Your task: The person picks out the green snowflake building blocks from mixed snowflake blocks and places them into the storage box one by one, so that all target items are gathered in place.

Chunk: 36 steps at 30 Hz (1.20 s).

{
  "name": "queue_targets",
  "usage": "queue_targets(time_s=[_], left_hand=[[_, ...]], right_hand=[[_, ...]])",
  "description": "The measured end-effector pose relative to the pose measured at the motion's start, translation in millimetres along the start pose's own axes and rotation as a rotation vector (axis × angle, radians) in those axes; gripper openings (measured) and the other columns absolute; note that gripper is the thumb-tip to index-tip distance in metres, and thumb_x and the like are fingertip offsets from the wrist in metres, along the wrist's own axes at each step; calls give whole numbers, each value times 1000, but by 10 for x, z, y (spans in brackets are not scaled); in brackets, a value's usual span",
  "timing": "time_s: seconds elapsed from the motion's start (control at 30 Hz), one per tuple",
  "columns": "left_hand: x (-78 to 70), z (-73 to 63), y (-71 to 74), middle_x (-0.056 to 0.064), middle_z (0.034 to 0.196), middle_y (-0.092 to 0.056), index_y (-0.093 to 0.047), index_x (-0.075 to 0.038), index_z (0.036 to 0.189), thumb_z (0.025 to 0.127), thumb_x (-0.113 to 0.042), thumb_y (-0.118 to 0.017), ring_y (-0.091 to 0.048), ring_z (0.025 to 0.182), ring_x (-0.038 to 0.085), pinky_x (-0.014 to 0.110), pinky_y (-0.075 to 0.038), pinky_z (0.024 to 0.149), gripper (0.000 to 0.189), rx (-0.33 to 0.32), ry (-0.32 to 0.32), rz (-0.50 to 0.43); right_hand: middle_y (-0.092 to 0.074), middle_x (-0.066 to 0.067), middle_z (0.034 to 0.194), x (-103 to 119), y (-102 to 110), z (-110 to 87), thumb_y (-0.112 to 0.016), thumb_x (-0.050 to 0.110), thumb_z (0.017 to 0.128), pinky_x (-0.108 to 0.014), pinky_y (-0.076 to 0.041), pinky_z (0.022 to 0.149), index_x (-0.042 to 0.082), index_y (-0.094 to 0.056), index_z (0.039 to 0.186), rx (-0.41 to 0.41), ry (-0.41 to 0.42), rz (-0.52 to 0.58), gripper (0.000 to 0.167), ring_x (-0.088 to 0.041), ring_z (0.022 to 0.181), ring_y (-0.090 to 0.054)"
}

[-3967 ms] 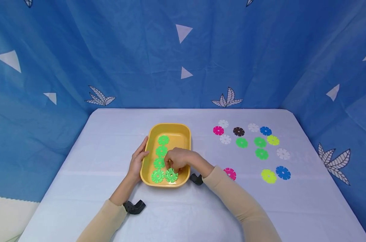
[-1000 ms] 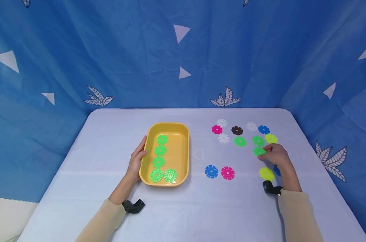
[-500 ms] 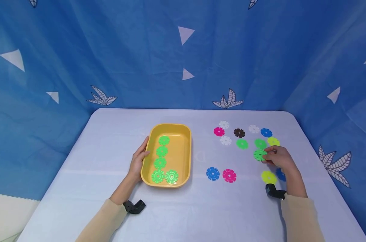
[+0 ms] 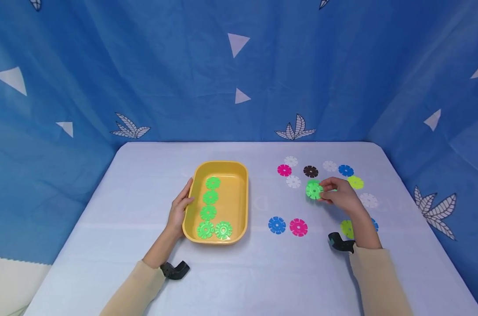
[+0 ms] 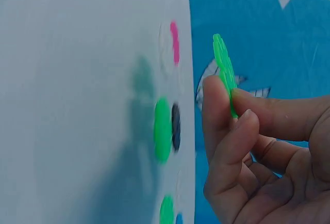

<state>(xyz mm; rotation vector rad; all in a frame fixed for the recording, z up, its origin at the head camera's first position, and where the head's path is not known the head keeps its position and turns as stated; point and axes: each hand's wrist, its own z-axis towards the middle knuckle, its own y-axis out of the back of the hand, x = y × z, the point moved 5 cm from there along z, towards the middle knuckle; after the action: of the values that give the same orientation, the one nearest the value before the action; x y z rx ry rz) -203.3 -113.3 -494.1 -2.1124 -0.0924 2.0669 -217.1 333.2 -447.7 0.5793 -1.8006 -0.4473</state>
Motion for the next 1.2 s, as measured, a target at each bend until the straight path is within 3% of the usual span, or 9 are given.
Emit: queue_targets(time_s=[0.5,0.73,0.87,1.0,1.2], left_hand=[[3,-5,2,-7,164,-15,-25,-21,156,100,-6,-37,-9,152,12,34,-14,124,60,-2,5,-14],[6,-12,6,-7,164,-14,-25,-22,156,100,-6,-37,-9,152,11,33,-14,124,60,-4,13,-16],[4,-6,5,-6,164,-14,-25,-22,156,100,-6,-37,-9,152,12,34,-14,124,60,-5,12,-16],[3,-2,0,-6,164,-14,-25,-22,157,100,-6,-36,-9,152,13,35,-14,124,60,-1,7,-11],[2,-5,-1,-6,164,-14,-25,-21,156,100,-5,-36,-9,152,13,36,-13,125,60,0,6,-1]], right_hand=[[-58,-17,103,1127,-681,144,-67,5,88,-27,-56,68,0,-60,116,99,232,-38,29,-25,81,-67],[-57,-15,96,1551,-1139,169,-65,-4,88,-44,-59,70,2,-62,106,236,346,-10,20,-37,80,-66],[-57,-14,93,1729,-1387,173,-64,-6,86,-48,-58,69,2,-61,104,319,408,-45,19,-38,74,-63],[-58,-12,90,1824,-1611,213,-64,-7,86,-39,-58,64,2,-60,102,397,456,-131,19,-36,72,-62],[-58,-12,85,1871,-1861,268,-61,-11,86,-45,-60,69,2,-60,99,503,461,-195,18,-41,74,-64]])
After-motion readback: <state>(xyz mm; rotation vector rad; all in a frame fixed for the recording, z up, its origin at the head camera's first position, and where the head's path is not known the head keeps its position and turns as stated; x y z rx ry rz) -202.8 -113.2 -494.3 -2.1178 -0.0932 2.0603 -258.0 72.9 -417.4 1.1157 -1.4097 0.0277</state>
